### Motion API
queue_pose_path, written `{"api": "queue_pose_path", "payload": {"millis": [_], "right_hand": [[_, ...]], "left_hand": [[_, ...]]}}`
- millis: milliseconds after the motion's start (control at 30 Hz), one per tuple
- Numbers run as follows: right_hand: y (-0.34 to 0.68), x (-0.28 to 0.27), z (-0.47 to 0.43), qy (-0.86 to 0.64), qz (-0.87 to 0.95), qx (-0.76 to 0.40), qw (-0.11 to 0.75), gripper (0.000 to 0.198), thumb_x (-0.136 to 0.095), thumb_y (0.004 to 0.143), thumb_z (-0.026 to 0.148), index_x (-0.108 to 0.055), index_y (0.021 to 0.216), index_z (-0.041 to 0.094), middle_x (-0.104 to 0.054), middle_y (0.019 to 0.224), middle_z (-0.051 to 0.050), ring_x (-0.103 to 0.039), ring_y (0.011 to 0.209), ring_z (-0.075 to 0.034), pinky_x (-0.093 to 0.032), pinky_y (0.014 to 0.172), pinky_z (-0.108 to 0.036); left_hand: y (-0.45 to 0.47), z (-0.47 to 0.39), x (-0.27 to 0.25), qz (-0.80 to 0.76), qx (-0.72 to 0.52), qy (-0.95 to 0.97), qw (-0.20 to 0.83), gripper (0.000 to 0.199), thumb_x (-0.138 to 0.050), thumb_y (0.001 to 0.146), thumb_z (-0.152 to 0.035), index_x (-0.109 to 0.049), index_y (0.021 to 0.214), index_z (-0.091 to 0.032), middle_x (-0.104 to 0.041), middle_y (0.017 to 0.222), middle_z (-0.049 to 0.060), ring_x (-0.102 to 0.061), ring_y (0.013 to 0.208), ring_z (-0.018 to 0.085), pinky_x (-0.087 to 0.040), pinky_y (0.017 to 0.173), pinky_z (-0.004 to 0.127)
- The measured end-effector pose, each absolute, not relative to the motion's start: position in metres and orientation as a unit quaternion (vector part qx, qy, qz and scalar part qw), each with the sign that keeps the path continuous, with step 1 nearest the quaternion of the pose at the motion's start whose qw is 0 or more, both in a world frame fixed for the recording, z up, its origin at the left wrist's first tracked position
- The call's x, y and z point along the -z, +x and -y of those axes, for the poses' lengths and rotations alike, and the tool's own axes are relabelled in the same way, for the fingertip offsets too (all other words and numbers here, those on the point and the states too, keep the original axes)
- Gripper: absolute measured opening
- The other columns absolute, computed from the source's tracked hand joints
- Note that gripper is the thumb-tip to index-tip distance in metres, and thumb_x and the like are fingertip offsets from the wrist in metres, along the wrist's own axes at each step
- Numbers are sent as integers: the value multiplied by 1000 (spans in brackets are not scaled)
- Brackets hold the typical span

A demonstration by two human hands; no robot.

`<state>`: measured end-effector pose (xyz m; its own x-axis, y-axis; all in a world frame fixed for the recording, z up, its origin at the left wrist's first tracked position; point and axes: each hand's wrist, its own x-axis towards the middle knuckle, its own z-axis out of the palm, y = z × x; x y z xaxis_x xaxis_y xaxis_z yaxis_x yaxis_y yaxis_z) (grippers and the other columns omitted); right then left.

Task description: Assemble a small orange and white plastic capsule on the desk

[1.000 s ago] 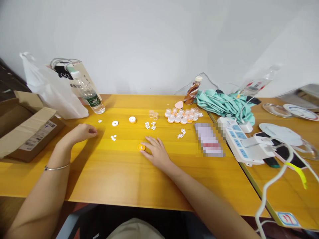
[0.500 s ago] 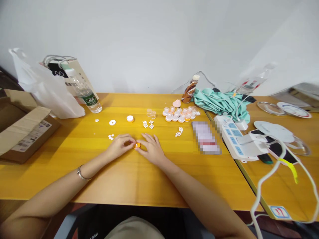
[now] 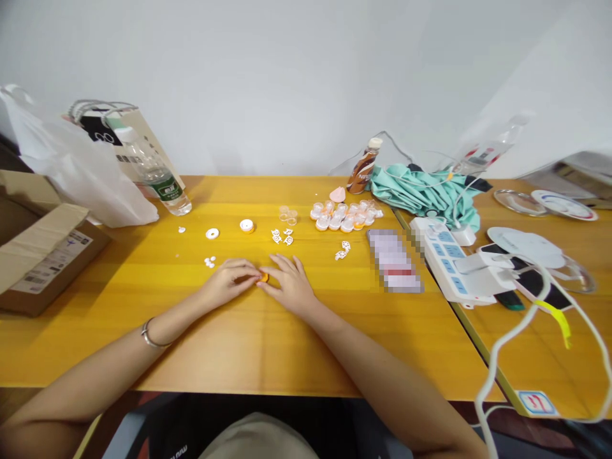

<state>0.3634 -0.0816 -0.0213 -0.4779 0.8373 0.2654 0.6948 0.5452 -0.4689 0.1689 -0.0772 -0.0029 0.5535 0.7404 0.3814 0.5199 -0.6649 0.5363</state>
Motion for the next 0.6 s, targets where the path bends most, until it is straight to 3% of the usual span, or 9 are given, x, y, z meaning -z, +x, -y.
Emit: {"api": "queue_pose_path", "payload": {"millis": [367, 600], "right_hand": [[366, 21, 82, -448, 845, -157, 248, 33, -47, 86, 41, -57, 115, 29, -48, 132, -8, -43, 122, -23, -21, 106, -52], [364, 25, 77, -408, 839, -199, 301, 34, -53, 83, 33, -58, 116, 23, -57, 109, -10, -54, 104, -22, -44, 91, -39]], "left_hand": [[158, 76, 2, -379, -313, 841, 227, 19, -55, 83, -24, -66, 96, -17, -68, 94, 8, -63, 86, 17, -49, 81, 31], [164, 77, 8, -349, -306, 866, 188, 18, -53, 84, -22, -67, 95, -19, -70, 97, 8, -65, 89, 17, -51, 82, 32]]}}
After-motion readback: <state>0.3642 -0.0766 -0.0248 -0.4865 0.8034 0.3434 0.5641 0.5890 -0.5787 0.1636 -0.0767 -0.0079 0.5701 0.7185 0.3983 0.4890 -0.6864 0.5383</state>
